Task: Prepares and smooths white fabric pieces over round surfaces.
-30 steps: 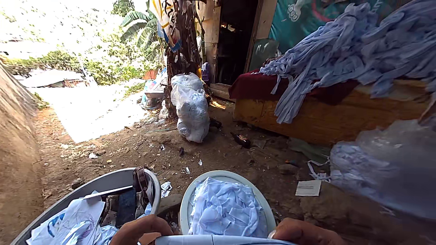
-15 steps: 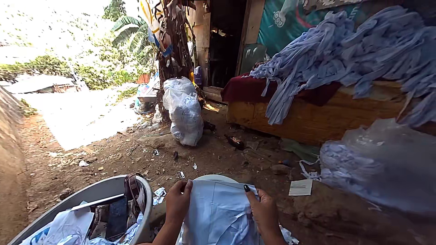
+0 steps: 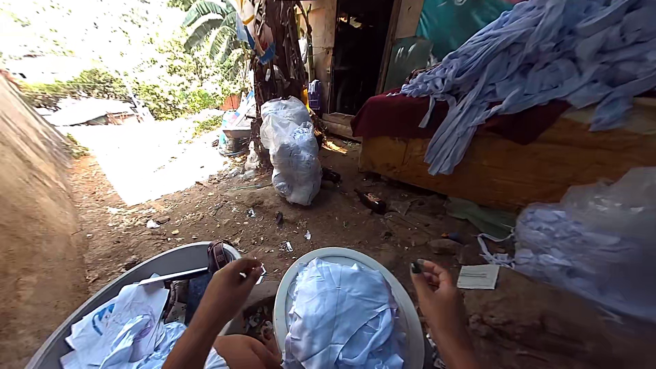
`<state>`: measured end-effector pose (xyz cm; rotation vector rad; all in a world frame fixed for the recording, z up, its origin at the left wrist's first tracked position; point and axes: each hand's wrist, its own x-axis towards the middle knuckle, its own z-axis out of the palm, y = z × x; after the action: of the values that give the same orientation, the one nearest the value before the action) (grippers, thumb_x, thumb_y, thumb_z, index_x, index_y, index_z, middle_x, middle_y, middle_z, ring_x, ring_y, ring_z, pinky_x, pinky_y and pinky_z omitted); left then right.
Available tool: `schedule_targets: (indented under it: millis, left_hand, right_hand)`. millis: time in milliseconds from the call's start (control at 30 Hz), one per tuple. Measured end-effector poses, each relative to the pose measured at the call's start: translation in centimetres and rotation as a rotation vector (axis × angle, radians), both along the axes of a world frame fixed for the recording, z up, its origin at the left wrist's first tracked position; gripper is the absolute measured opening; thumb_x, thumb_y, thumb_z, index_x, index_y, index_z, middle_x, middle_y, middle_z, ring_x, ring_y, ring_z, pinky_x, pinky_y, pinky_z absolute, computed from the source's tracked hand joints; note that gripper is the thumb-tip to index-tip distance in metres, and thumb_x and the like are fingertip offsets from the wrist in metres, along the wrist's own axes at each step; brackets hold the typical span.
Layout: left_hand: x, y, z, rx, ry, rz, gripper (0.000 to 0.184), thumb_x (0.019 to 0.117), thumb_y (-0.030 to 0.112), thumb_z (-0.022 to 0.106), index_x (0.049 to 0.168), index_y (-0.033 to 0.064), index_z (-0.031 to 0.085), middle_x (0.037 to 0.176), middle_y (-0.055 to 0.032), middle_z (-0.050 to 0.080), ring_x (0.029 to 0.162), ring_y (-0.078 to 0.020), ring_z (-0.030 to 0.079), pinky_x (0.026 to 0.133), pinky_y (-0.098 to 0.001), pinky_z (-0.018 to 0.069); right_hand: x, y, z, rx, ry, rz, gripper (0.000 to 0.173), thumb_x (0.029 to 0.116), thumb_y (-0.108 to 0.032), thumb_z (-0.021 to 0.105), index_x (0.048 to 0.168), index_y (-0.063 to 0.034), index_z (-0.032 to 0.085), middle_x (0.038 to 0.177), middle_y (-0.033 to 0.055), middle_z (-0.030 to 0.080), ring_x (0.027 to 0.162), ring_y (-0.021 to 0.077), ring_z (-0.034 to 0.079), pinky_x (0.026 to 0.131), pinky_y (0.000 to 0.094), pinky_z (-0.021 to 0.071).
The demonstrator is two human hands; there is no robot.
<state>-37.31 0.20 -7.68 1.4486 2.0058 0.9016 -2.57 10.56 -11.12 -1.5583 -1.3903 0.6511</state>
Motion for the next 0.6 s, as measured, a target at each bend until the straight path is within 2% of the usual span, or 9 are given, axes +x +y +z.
schedule_targets:
  millis: [67, 133, 200, 233, 300, 333, 433, 533, 600]
  left_hand:
    - [-3.7, -4.2, 0.8, -0.139, 0.034, -0.11, 0.03, 0.1034, 0.024, 0.059, 0.119, 0.0006, 0.068, 0.109, -0.0167, 0.069, 0.096, -0.0266, 0.067, 0.089, -0.0478, 0.0528]
    - [-5.8, -9.2, 0.4, -0.241, 0.044, -0.162, 0.04, 0.0966, 0.024, 0.069, 0.127, -0.002, 0.066, 0.122, -0.0261, 0.064, 0.109, -0.0392, 0.063, 0.094, -0.0563, 0.0503]
    - [-6.6, -13.1, -1.6, -0.276, 0.008, -0.103, 0.056, 0.0883, 0.023, 0.079, 0.133, -0.0056, 0.062, 0.134, -0.0341, 0.056, 0.12, -0.0496, 0.057, 0.101, -0.063, 0.0454]
    - [-6.6, -14.4, -3.1, -0.232, -0.013, -0.057, 0.052, 0.0878, 0.021, 0.079, 0.128, -0.0078, 0.064, 0.132, -0.0336, 0.058, 0.121, -0.0482, 0.058, 0.103, -0.0615, 0.0455]
    - [-5.7, -16.0, -5.6, -0.041, -0.047, 0.095, 0.029, 0.091, 0.011, 0.072, 0.109, -0.0106, 0.07, 0.115, -0.0277, 0.069, 0.108, -0.0368, 0.068, 0.097, -0.0524, 0.0536]
    - [-5.0, -16.2, -5.7, 0.028, -0.055, 0.177, 0.023, 0.0931, 0.009, 0.069, 0.105, -0.0108, 0.07, 0.107, -0.0248, 0.072, 0.1, -0.0313, 0.071, 0.092, -0.0485, 0.0564]
    - [-3.0, -15.9, -2.4, 0.161, -0.095, 0.245, 0.021, 0.0982, 0.008, 0.061, 0.104, -0.0101, 0.069, 0.088, -0.0138, 0.072, 0.078, -0.0108, 0.068, 0.077, -0.0317, 0.0573]
    - [-1.0, -14.9, 2.1, 0.311, -0.266, 0.196, 0.012, 0.0977, 0.002, 0.057, 0.102, -0.0031, 0.067, 0.079, 0.0044, 0.068, 0.069, 0.0037, 0.063, 0.067, -0.0178, 0.0549]
    - [0.4, -14.2, 4.0, 0.381, -0.31, 0.134, 0.012, 0.0984, 0.0, 0.055, 0.104, -0.0004, 0.065, 0.081, 0.008, 0.068, 0.07, 0.0049, 0.064, 0.068, -0.0169, 0.0556]
  right_hand:
    - [0.1, -0.4, 1.6, 0.048, 0.064, -0.007, 0.041, 0.1034, -0.018, 0.059, 0.137, 0.0054, 0.053, 0.113, 0.0227, 0.062, 0.097, 0.0281, 0.06, 0.086, 0.0465, 0.0495]
    - [-0.7, -1.3, 3.1, 0.115, 0.124, 0.028, 0.039, 0.1028, -0.019, 0.058, 0.134, 0.0042, 0.054, 0.107, 0.0145, 0.061, 0.088, 0.0164, 0.057, 0.076, 0.035, 0.0482]
    - [-2.4, -3.1, 4.6, 0.157, 0.17, 0.144, 0.036, 0.1002, -0.019, 0.059, 0.13, 0.0028, 0.057, 0.102, 0.0092, 0.062, 0.083, 0.0103, 0.06, 0.071, 0.0296, 0.0512]
    - [-3.6, -4.2, 5.2, 0.17, 0.169, 0.238, 0.034, 0.0989, -0.018, 0.059, 0.127, 0.002, 0.059, 0.1, 0.0069, 0.064, 0.082, 0.0079, 0.063, 0.072, 0.0275, 0.0545]
    - [-6.3, -6.4, 5.8, 0.185, 0.139, 0.478, 0.029, 0.0979, -0.013, 0.059, 0.122, 0.0036, 0.062, 0.096, 0.0064, 0.068, 0.081, 0.007, 0.066, 0.074, 0.0266, 0.057]
    - [-7.7, -7.4, 5.9, 0.169, 0.117, 0.605, 0.028, 0.0988, -0.01, 0.058, 0.121, 0.0049, 0.064, 0.096, 0.0084, 0.07, 0.082, 0.0087, 0.067, 0.075, 0.0277, 0.0572]
    - [-10.9, -9.8, 5.6, 0.066, 0.114, 0.9, 0.025, 0.097, -0.004, 0.058, 0.119, 0.0056, 0.066, 0.087, 0.0102, 0.068, 0.072, 0.0114, 0.064, 0.068, 0.0292, 0.0545]
    - [-12.4, -12.3, 5.6, -0.327, 0.34, 1.093, 0.021, 0.1014, -0.006, 0.054, 0.117, 0.0043, 0.064, 0.079, 0.0013, 0.064, 0.068, 0.0048, 0.06, 0.069, 0.025, 0.0532]
    - [-13.0, -13.0, 5.1, -0.695, 0.534, 1.124, 0.032, 0.1105, -0.02, 0.036, 0.124, 0.0009, 0.056, 0.079, -0.0034, 0.067, 0.069, 0.0027, 0.064, 0.071, 0.0225, 0.0546]
